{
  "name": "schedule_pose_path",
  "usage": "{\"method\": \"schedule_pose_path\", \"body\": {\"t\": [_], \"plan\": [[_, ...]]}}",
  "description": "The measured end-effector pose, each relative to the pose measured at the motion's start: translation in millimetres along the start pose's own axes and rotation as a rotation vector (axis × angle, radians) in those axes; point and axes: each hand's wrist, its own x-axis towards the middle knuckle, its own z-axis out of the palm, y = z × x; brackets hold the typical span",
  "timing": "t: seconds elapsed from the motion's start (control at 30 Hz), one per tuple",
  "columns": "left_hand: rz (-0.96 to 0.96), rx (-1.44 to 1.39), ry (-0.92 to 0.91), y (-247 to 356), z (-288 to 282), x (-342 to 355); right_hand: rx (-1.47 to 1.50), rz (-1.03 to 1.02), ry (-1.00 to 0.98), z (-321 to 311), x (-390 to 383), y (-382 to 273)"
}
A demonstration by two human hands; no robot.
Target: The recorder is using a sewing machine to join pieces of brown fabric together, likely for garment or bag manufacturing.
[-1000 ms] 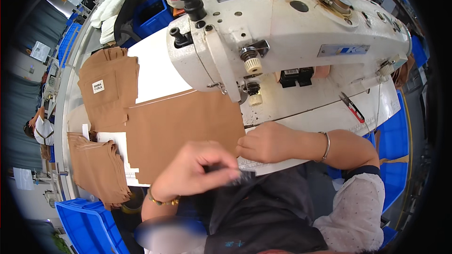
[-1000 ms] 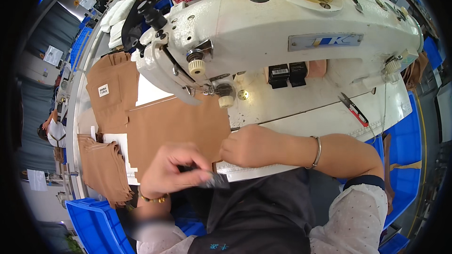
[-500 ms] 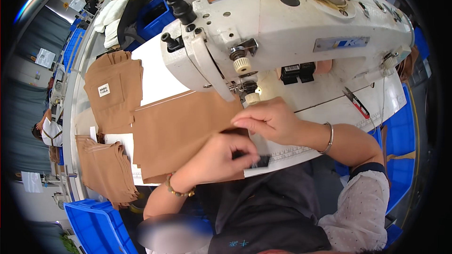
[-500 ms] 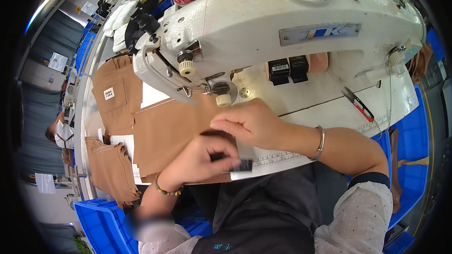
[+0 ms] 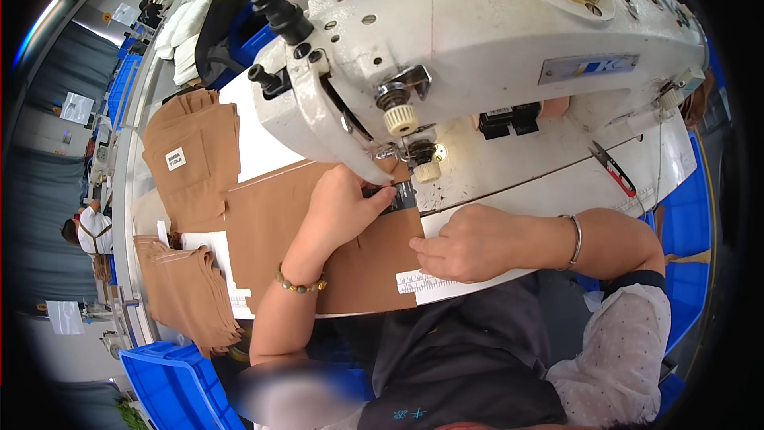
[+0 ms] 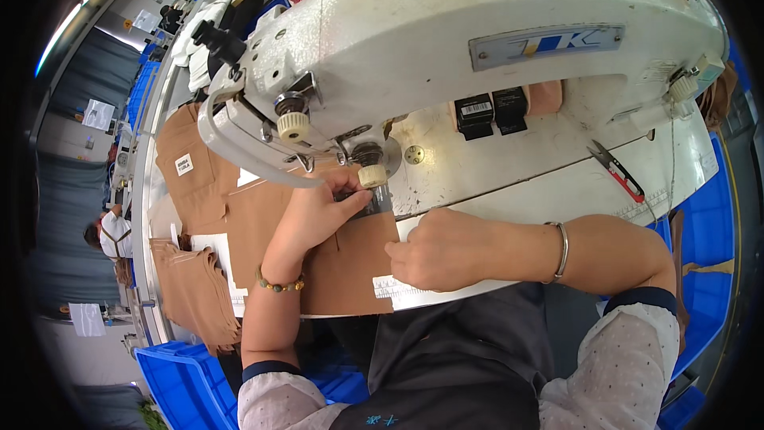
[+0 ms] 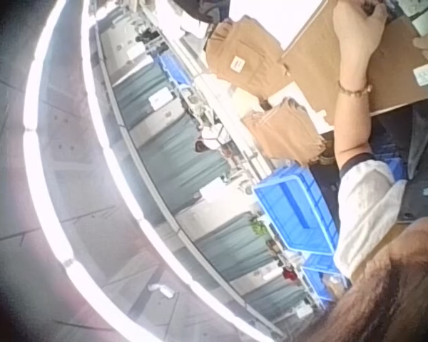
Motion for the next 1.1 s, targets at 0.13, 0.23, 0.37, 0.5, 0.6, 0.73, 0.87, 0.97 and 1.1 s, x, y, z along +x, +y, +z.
{"method": "schedule_pose_path", "body": {"t": [0.13, 0.23, 0.37, 0.5, 0.6, 0.73, 0.87, 0.97, 1.1], "plan": [[0.01, -0.004, 0.018, -1.3, -0.6, 0.4, 0.0, 0.006, -0.001, -1.2, 1.4, -0.3], [0.028, 0.004, 0.009, -7.7, 1.7, 2.0, 0.006, 0.004, 0.003, -1.7, 2.0, -0.3], [0.025, 0.018, 0.02, -6.8, 0.2, 2.0, 0.019, 0.005, 0.024, -1.7, 2.9, 0.3], [-0.012, -0.037, 0.002, -3.6, -1.9, 2.4, 0.019, 0.01, 0.029, 0.4, 2.1, 0.4], [-0.023, -0.04, -0.009, -6.3, -1.9, 2.7, 0.024, 0.012, 0.038, -0.3, 2.9, 0.4], [-0.017, -0.053, -0.005, -4.6, -2.0, 2.8, 0.015, 0.013, 0.041, -1.5, 2.9, 0.4], [-0.015, -0.055, 0.001, -5.6, -0.4, 3.0, 0.018, 0.015, 0.052, -1.1, 3.0, 0.6], [-0.054, -0.04, 0.002, -7.3, 1.0, 2.8, 0.018, 0.011, 0.039, -2.4, 3.4, 0.6], [-0.021, -0.037, 0.026, -9.3, 2.7, 2.5, -0.036, 0.073, 0.092, -0.3, 4.3, 6.9]]}}
